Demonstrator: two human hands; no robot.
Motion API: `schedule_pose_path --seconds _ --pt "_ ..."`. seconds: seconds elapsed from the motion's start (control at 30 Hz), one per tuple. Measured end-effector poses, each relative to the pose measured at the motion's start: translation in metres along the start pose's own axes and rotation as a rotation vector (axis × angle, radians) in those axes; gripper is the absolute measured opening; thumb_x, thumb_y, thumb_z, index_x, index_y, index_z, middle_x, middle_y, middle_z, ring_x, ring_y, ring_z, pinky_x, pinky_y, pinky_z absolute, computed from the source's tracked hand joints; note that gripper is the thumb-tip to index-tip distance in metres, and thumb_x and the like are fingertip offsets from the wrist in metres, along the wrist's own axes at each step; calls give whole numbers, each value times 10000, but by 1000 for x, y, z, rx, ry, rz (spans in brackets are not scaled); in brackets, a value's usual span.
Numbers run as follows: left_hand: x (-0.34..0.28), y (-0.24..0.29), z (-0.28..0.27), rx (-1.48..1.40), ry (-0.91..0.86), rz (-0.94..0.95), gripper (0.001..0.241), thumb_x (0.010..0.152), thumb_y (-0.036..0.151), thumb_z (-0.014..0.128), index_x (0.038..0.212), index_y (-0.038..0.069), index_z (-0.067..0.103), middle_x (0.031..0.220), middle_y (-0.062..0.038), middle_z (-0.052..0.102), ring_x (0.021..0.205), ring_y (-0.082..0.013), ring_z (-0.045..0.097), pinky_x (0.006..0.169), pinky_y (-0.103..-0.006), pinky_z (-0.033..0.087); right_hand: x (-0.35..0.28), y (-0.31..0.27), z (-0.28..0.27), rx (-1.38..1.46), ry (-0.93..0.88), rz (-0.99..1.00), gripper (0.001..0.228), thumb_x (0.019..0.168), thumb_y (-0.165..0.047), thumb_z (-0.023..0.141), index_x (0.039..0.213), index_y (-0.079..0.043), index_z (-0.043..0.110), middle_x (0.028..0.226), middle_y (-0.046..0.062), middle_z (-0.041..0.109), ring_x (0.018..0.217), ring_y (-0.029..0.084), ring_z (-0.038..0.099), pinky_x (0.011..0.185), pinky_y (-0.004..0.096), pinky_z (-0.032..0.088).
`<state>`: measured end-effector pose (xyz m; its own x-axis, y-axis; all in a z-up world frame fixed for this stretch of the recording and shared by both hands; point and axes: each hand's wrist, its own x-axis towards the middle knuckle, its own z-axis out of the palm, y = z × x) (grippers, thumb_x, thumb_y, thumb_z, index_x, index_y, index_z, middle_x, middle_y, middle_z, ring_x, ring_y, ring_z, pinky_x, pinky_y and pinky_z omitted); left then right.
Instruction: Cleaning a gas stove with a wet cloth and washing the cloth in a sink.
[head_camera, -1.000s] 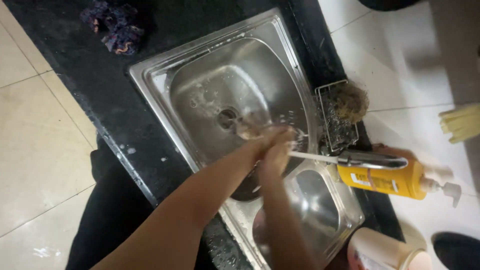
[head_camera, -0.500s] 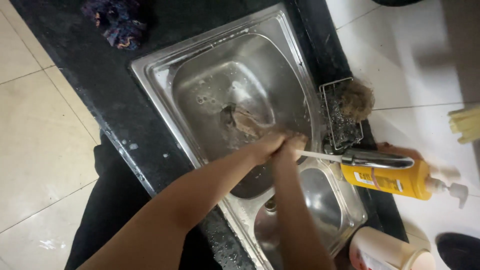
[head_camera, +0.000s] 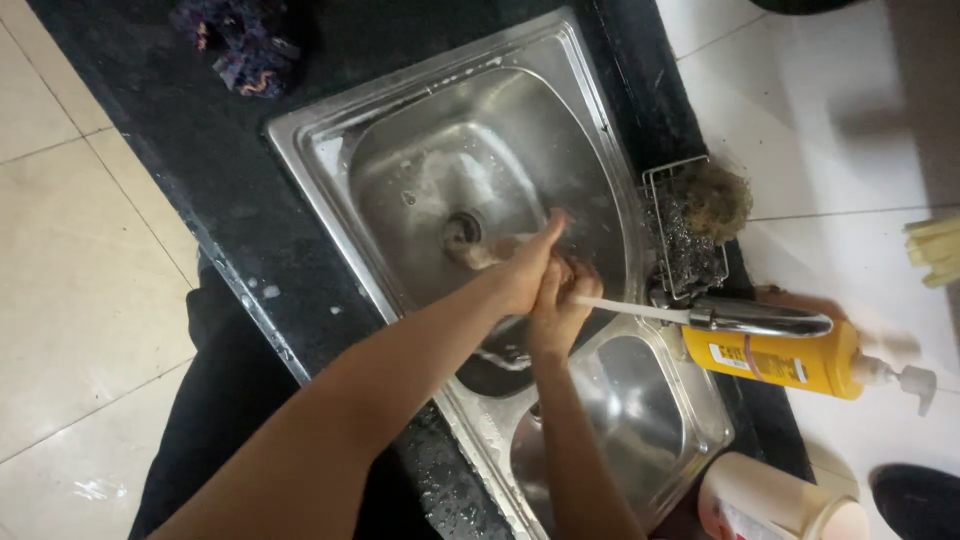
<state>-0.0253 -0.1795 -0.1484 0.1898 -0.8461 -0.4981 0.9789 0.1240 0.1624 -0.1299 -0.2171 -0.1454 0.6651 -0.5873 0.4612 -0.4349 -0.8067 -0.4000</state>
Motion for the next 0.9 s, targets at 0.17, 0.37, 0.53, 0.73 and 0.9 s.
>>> schedule_pose_path --seconds 0.17,0.37,0.53,0.73,0.9 --pt "-42 14 4 -149 -115 -115 992 975 749 517 1490 -76 320 1277 -144 605 1143 -273 567 1048 -448 477 -6 -35 -21 159 -147 313 295 1051 -265 667 1167 4 631 1285 189 607 1125 300 629 1008 492 530" --pt "74 -73 -77 -356 -514 217 525 1038 440 517 1470 144 485 1323 -62 631 1189 -239 607 1021 -418 529 15 -60 -17 72 39 -299 527 944 -174 657 1355 137 545 1383 339 552 1281 524 523 1050 607 397" --pt "98 -74 -76 -281 -754 88 260 1165 246 493 1257 29 603 1159 -105 667 1015 -246 659 870 -399 570 8 -18 10 593 76 453 383 945 -175 629 1238 71 626 1108 249 709 997 434 689 860 523 558" --pt "-6 -38 -27 -223 -419 86 225 1106 242 543 1182 60 651 1100 -88 706 977 -199 676 835 -348 576 -8 68 54 538 161 301 430 1014 -252 658 1232 114 600 1077 259 687 983 362 660 830 463 542" --pt "18 -31 -71 199 -396 302 185 1065 155 565 1132 15 666 1043 -79 667 957 -196 625 820 -347 533 -9 19 61 38 151 473 374 1126 -276 563 1224 69 670 1127 239 682 1005 361 708 880 447 537"
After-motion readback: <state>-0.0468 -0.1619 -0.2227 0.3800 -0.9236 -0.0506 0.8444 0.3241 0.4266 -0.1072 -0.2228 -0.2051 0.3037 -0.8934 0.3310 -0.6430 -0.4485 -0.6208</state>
